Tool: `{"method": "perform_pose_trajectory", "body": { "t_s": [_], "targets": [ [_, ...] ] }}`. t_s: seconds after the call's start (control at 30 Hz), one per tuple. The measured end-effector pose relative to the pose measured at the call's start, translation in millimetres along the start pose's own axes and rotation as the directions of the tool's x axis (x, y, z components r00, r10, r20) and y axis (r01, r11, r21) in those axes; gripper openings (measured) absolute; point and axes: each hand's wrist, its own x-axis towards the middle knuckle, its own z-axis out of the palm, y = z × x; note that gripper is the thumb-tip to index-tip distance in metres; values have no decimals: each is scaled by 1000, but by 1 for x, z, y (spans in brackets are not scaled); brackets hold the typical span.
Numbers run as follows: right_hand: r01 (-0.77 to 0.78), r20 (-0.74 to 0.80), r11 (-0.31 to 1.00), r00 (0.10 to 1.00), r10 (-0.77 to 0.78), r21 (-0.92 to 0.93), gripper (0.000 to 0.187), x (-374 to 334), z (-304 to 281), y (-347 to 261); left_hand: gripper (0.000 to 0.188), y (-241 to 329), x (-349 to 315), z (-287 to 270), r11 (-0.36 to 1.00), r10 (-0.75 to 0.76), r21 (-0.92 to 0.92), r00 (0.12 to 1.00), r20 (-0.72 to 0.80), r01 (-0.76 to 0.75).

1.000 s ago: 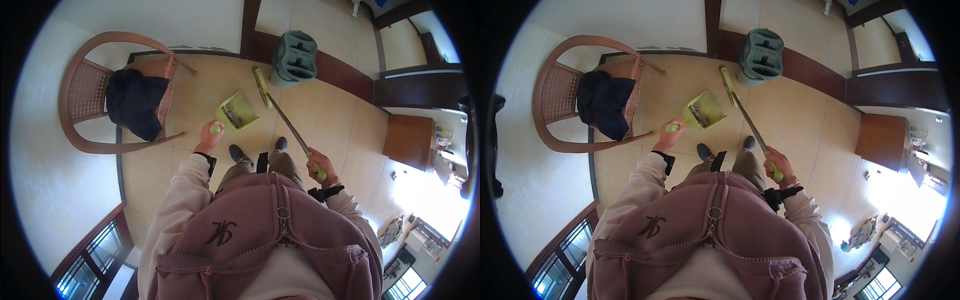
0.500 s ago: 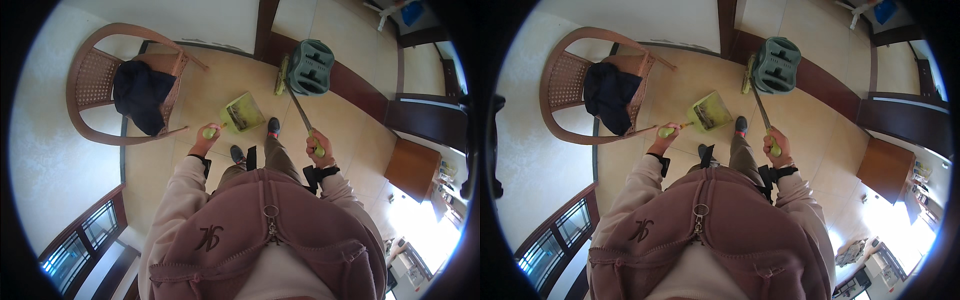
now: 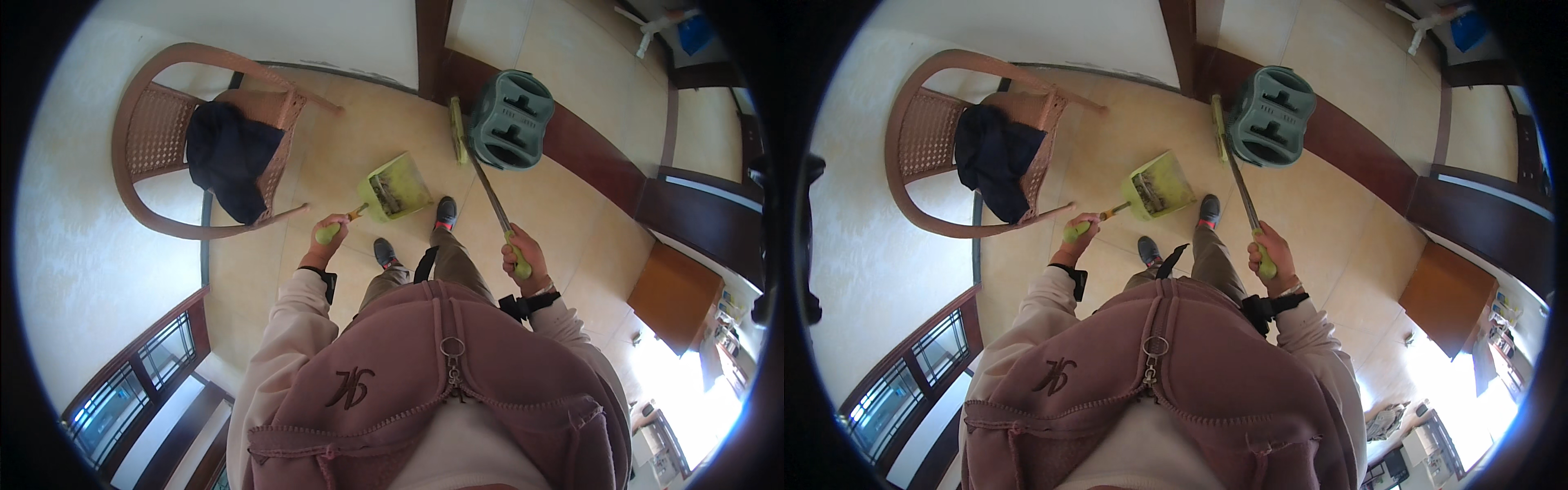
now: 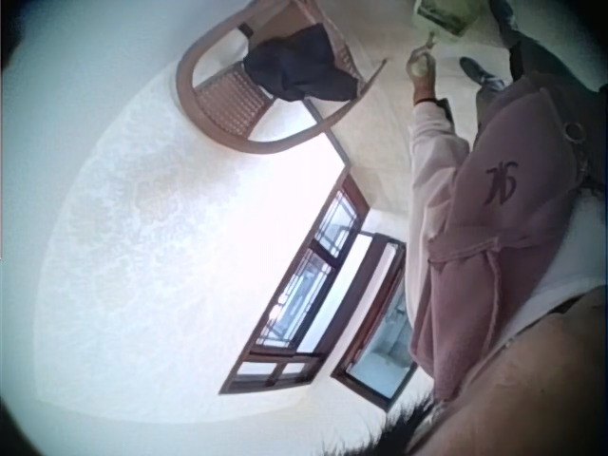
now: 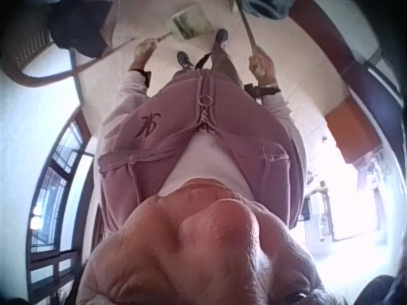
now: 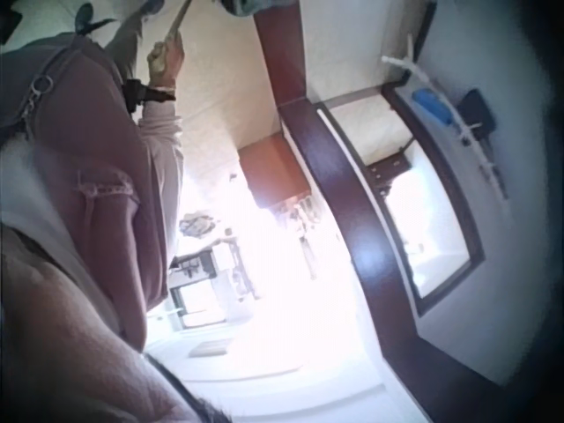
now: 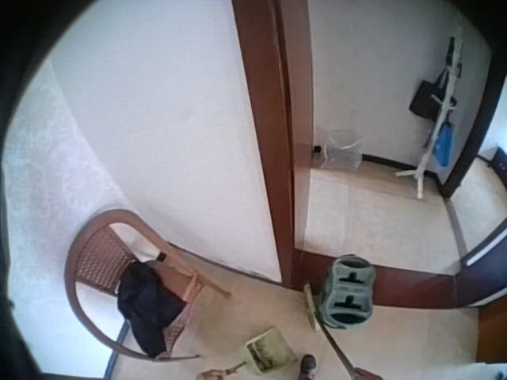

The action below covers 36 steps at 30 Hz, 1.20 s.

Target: The person sweeps a tiled floor using a broom and dustpan, gathering debris into the dustpan and moving around the room. They briefly lift a small stool to sweep underneath it, then continue sweeping and emptying the dustpan into a plastic bag.

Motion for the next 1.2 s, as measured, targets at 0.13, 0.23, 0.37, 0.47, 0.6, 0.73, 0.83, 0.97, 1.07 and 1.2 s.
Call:
{"method": "perform_pose_trajectory", "body": {
  "t_s": [0.13,0.23,0.37,0.47,0.6,0.73,0.83,0.97,1.07,1.2],
  "targets": [
    [43,130,994,990,-56,98,11,43,20,-8,9,8,-2,-3,989,58,135,998,-23,-55],
    [163,246,986,957,-155,-12,10,89,34,-7,8,10,-1,-5,990,-22,138,999,24,18],
    [698,317,495,694,-646,-518,6,166,63,-1,7,5,3,-2,969,177,178,984,-26,-169],
    [504,139,764,859,-493,-402,5,170,69,12,7,1,1,-1,974,190,138,978,-82,-177],
    [289,-15,915,952,-305,-281,6,140,79,47,6,-1,-9,-6,979,181,118,976,-124,-167],
    [128,14,860,990,-139,-494,4,105,75,82,5,-5,-28,-15,988,151,62,975,-163,-142],
    [140,-22,794,981,-190,-592,16,79,68,96,8,-11,-43,-23,993,119,35,980,-157,-115],
    [84,-9,764,993,-116,-639,36,33,55,91,7,-17,-63,-32,997,-34,-78,986,-163,22],
    [60,-20,651,993,-114,-756,46,8,52,96,7,-19,-79,-40,1000,31,13,975,-220,-28],
    [162,80,546,982,-171,-822,50,25,54,105,8,-26,-90,-46,999,41,16,966,-256,-38]
  ]
}}
